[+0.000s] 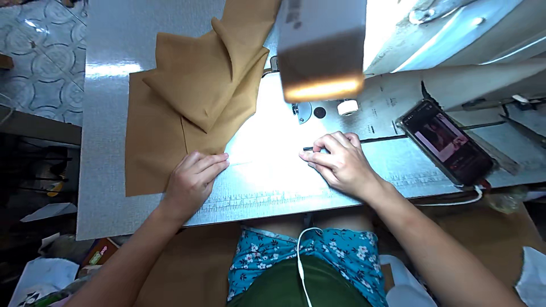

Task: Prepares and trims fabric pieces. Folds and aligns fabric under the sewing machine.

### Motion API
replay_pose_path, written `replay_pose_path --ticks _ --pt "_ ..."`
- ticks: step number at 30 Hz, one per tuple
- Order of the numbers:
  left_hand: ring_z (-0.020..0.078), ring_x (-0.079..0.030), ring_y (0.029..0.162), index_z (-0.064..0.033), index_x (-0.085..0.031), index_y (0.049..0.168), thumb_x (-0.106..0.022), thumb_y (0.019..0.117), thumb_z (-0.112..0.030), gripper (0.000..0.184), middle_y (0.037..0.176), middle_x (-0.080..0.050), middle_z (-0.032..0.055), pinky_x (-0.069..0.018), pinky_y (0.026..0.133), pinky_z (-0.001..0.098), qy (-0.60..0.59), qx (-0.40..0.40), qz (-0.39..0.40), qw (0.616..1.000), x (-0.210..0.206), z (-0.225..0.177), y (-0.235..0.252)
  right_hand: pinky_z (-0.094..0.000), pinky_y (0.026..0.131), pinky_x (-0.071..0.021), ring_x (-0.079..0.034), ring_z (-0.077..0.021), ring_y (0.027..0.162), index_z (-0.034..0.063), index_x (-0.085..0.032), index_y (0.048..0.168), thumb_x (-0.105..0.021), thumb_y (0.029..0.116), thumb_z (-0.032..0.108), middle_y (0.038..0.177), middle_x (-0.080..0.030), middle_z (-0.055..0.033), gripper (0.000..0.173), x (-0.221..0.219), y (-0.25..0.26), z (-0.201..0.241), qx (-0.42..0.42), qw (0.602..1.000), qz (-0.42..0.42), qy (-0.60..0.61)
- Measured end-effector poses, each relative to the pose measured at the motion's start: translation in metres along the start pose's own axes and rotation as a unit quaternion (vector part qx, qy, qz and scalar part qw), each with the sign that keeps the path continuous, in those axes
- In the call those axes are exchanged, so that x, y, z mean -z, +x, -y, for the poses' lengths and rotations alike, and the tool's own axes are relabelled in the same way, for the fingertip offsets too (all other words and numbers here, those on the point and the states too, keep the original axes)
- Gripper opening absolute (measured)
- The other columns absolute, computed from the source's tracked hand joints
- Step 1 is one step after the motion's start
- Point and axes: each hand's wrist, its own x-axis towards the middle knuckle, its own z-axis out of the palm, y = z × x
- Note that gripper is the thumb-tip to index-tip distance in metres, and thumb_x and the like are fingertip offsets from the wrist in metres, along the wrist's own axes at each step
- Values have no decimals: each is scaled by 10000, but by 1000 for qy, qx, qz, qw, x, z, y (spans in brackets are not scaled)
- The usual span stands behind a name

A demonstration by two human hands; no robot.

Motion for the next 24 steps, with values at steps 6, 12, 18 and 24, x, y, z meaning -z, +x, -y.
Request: replay_pose_path --ticks 6,12,18,24 --pt "337 -696 971 11 -781 1042 -530 966 32 262 1167 -744 165 -536 886 415 9 13 9 1000 -3 27 33 -571 864 -416 -616 -327 1013 247 -800 1154 -528 1011 260 1008 -660 -89 308 -3 32 -19 -25 1000 8 10" --pt "334 -695 986 11 -780 1029 -537 960 59 257 1171 -742 159 -527 904 418 -3 26 0 1000 -7 38 50 -590 843 -449 -649 -375 1036 258 -783 1208 -534 1007 227 1091 -719 -140 322 -15 41 -29 -50 998 -37 2" --pt "331 -696 976 1 -784 1047 -531 961 66 275 1186 -741 152 -528 895 423 0 45 -24 999 -14 39 54 -606 831 -466 -647 -398 1072 292 -759 1250 -501 1015 275 1153 -707 -168 349 -14 38 -24 -85 996 -31 -15" --pt "359 -686 1027 13 -774 1073 -529 962 66 274 1222 -723 168 -525 927 451 -6 68 -44 997 -20 37 52 -608 849 -482 -651 -401 1085 264 -769 1231 -523 1018 313 1179 -705 -176 329 -15 37 -24 -98 994 -39 -6"
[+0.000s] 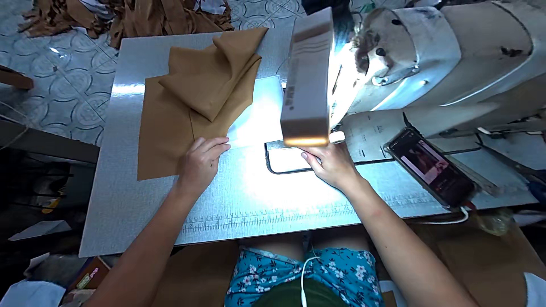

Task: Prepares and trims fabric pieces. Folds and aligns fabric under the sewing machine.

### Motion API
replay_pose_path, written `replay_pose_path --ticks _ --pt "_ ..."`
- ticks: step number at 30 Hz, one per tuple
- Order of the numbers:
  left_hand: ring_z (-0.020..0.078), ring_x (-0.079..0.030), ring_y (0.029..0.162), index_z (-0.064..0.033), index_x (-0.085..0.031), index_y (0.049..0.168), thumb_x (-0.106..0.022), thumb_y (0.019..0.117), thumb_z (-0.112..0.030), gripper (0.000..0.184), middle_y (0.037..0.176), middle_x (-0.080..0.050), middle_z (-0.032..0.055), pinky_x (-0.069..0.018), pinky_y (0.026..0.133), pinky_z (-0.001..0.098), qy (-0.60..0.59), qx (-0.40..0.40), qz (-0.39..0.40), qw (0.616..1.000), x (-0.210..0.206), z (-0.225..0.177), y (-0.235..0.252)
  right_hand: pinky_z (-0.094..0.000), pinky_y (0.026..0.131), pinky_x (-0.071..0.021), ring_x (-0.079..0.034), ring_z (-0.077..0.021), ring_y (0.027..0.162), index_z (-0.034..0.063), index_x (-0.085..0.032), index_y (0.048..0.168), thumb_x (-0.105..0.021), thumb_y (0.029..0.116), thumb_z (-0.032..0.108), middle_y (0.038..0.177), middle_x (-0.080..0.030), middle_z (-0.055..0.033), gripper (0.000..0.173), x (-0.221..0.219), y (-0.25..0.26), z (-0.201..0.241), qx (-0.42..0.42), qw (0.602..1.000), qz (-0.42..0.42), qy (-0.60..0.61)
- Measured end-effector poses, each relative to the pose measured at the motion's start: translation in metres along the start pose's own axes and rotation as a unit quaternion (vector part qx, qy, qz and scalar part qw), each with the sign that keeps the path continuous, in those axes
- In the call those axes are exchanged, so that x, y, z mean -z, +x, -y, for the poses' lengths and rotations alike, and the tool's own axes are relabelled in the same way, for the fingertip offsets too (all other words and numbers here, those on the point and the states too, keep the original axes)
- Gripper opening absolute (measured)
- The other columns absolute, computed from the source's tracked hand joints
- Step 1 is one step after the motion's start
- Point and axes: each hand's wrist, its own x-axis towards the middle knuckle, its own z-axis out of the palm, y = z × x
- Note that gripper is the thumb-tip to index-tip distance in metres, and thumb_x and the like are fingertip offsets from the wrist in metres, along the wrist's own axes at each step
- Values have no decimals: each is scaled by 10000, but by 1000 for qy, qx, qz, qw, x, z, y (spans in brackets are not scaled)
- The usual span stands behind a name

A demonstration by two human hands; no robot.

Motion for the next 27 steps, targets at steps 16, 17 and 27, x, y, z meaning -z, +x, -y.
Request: replay_pose_path --ticks 16,17,27 --pt "380 -681 1022 7 -769 1100 -531 943 115 304 1253 -709 170 -526 904 487 56 -13 11 998 -1 -3 1 -576 870 -481 -654 -371 1032 204 -764 1236 -547 1018 332 1158 -685 -190 333 -1 1 -2 -10 1000 4 16" --pt "380 -681 1027 9 -770 1096 -530 944 115 303 1251 -710 170 -524 909 486 50 -8 8 999 -1 -4 1 -573 863 -481 -653 -371 1028 206 -765 1233 -551 1015 331 1151 -684 -190 330 -1 1 -2 -11 1000 3 13" --pt "398 -670 1131 62 -736 1060 -516 986 64 233 1218 -703 221 -509 1007 504 12 35 18 999 3 -5 1 -569 870 -480 -647 -360 1014 187 -764 1228 -576 1006 316 1131 -673 -179 319 2 4 -2 -15 1000 8 22"
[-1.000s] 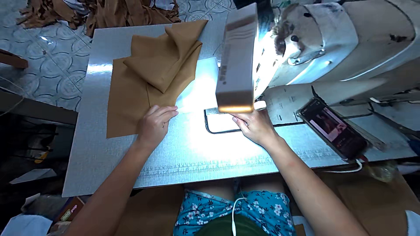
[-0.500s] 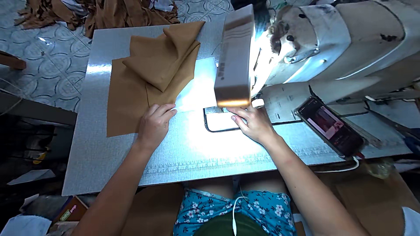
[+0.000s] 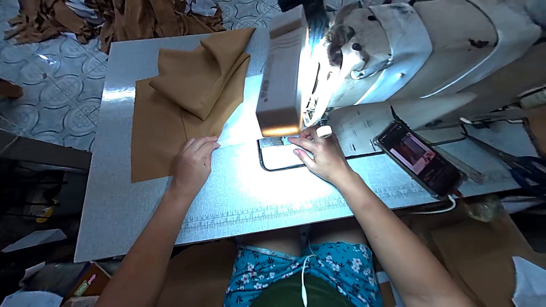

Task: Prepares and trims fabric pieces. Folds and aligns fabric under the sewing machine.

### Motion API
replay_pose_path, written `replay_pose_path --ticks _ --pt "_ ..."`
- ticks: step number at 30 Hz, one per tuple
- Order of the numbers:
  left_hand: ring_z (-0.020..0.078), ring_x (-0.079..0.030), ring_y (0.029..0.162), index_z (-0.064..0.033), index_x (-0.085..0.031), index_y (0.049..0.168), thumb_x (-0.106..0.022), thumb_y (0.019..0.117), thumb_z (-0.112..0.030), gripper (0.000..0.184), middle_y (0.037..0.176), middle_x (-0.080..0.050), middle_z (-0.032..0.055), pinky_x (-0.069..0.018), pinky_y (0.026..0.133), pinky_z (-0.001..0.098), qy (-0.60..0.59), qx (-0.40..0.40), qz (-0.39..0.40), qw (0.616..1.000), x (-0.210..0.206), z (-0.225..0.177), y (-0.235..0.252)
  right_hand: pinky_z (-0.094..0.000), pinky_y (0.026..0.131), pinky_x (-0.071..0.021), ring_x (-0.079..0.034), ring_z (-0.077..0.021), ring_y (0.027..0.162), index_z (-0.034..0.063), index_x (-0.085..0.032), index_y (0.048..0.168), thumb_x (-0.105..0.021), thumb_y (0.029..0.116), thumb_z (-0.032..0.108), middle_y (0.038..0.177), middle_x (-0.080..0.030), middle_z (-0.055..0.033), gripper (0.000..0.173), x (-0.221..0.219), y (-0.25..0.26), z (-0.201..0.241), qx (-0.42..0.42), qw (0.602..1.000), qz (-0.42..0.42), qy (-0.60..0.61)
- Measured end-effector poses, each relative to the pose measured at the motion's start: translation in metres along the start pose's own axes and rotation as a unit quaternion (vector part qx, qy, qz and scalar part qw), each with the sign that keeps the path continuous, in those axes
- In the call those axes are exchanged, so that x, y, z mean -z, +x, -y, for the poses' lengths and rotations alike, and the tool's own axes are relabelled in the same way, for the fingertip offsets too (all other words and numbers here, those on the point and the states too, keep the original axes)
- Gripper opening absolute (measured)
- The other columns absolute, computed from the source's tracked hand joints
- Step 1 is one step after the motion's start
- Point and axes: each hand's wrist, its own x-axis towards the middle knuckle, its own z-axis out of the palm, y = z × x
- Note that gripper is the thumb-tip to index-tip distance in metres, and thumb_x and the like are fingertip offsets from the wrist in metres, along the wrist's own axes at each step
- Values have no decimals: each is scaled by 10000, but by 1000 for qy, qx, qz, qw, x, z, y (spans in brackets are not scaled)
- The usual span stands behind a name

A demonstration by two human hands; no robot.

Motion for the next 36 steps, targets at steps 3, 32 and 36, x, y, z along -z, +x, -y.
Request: replay_pose_path --ticks 3,32,36 --pt "434 -691 1040 72 -721 1064 -588 936 84 184 1119 -694 263 -563 880 575 50 48 93 993 11 -57 -26 -577 867 -503 -659 -389 1035 154 -756 1223 -571 997 284 1133 -686 -193 321 0 -3 3 21 999 -14 -24" --pt "316 -669 1185 -167 -765 1106 -562 948 -145 258 1146 -747 34 -431 986 706 -92 -178 80 977 -34 -141 -56 -371 1009 -363 -572 -211 1087 241 -749 1038 -525 1017 269 1061 -652 -51 227 -18 -157 89 2 993 -121 -15" --pt "293 -682 1164 -149 -734 1095 -536 964 -124 239 1141 -748 38 -467 989 654 -103 -198 75 972 -34 -141 -61 -363 1041 -344 -563 -196 1105 238 -716 1021 -506 1026 288 1065 -643 -31 217 -18 -160 89 -7 992 -125 -3"
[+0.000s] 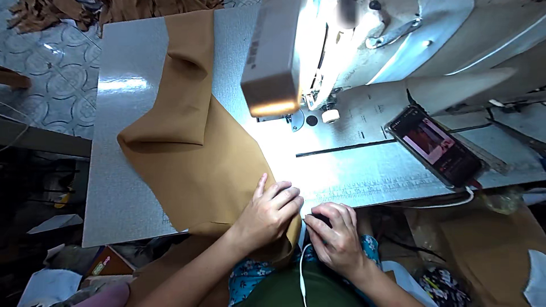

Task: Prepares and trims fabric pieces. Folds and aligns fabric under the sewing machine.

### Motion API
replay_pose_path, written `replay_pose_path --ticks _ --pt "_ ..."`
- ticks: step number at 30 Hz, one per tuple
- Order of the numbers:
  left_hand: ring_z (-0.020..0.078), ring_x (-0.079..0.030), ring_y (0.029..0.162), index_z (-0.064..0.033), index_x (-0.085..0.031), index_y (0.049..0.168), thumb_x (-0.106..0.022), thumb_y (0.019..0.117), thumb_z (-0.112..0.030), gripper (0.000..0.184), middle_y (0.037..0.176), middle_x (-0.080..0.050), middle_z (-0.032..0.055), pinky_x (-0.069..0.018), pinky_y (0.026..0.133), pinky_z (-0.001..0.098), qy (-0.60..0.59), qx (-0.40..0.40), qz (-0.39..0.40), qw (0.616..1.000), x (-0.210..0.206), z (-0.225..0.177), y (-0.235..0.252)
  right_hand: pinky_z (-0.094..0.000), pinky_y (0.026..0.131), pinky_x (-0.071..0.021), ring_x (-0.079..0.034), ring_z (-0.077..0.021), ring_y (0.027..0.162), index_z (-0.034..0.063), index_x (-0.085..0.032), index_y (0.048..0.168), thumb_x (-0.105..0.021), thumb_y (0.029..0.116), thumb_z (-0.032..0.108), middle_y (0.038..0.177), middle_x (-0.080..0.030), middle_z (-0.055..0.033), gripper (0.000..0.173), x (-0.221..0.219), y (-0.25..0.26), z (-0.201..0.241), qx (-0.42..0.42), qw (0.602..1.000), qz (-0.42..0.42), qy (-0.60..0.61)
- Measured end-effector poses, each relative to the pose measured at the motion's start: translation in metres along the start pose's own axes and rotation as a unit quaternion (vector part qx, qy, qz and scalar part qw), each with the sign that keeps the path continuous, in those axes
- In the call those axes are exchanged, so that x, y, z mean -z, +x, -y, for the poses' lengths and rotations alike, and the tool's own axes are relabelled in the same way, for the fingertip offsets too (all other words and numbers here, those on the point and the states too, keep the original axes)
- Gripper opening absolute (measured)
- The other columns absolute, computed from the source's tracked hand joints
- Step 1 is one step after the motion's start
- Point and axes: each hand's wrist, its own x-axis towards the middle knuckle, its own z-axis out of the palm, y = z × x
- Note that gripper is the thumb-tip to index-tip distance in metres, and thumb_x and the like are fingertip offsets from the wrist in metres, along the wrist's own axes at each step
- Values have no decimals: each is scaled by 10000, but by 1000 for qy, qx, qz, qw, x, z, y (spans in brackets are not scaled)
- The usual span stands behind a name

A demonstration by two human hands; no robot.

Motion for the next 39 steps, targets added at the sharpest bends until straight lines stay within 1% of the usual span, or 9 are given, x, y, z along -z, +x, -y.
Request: replay_pose_path --ticks 7,12,15,19,24,29,32,34,39 --pt "277 -667 1169 -211 -706 1049 -527 996 -161 194 1171 -722 38 -453 1006 639 14 -35 15 999 0 0 -4 -369 1024 -355 -586 -193 1079 199 -655 877 -454 1018 280 1043 -671 -25 258 4 7 -8 28 999 30 12" --pt "258 -671 1111 -185 -672 956 -527 1017 -122 169 1080 -718 33 -454 1036 595 3 -74 7 997 1 -2 -6 -382 898 -445 -628 -232 977 198 -735 1127 -487 998 238 980 -698 -46 282 12 23 -18 62 996 60 17" --pt "274 -680 1121 -134 -644 917 -507 1007 -54 182 1061 -724 72 -470 1058 544 -29 -76 6 997 4 -1 -6 -392 903 -441 -629 -235 975 213 -734 1151 -485 995 233 986 -696 -43 295 13 28 -22 82 994 78 8" --pt "270 -678 1133 -105 -630 922 -538 929 -85 94 1084 -722 102 -465 1078 490 -67 -65 3 996 6 3 -7 -424 948 -411 -621 -258 1016 184 -742 1021 -471 1044 346 1007 -700 -69 317 10 25 -15 -13 999 25 -21" --pt "233 -669 1124 -75 -615 887 -534 880 -60 83 1129 -697 146 -454 1102 373 -122 -37 -18 992 5 7 -6 -563 938 -397 -606 -361 1099 148 -775 1001 -573 943 507 1096 -695 -122 416 -1 34 16 -166 985 17 -42" --pt "252 -677 1131 -62 -620 900 -540 907 -77 82 1170 -706 164 -480 1065 364 -114 -9 -13 993 3 5 -5 -639 991 -391 -603 -404 1158 108 -747 1064 -607 923 446 1155 -685 -142 392 -6 33 29 -193 980 26 -35" --pt "283 -693 1088 -15 -686 1056 -537 882 -61 234 1151 -731 156 -510 1004 372 -74 25 -32 996 -1 1 -3 -662 998 -389 -610 -426 1167 144 -745 1036 -571 957 433 1141 -692 -151 346 -7 26 26 -161 986 18 -31" --pt "290 -698 1069 5 -700 1157 -541 882 -33 321 1138 -735 153 -527 983 371 -51 47 -30 997 -2 0 -2 -677 1026 -359 -611 -416 1195 208 -760 1012 -507 1003 420 1129 -704 -137 330 -8 19 23 -126 991 20 -34" --pt "281 -697 1065 -90 -749 1045 -525 918 -56 259 1146 -739 109 -524 976 405 -31 28 -2 999 -1 2 -2 -531 1110 -318 -590 -256 1215 260 -732 1016 -467 1061 365 1111 -687 -61 289 -5 6 11 -55 998 17 -17"
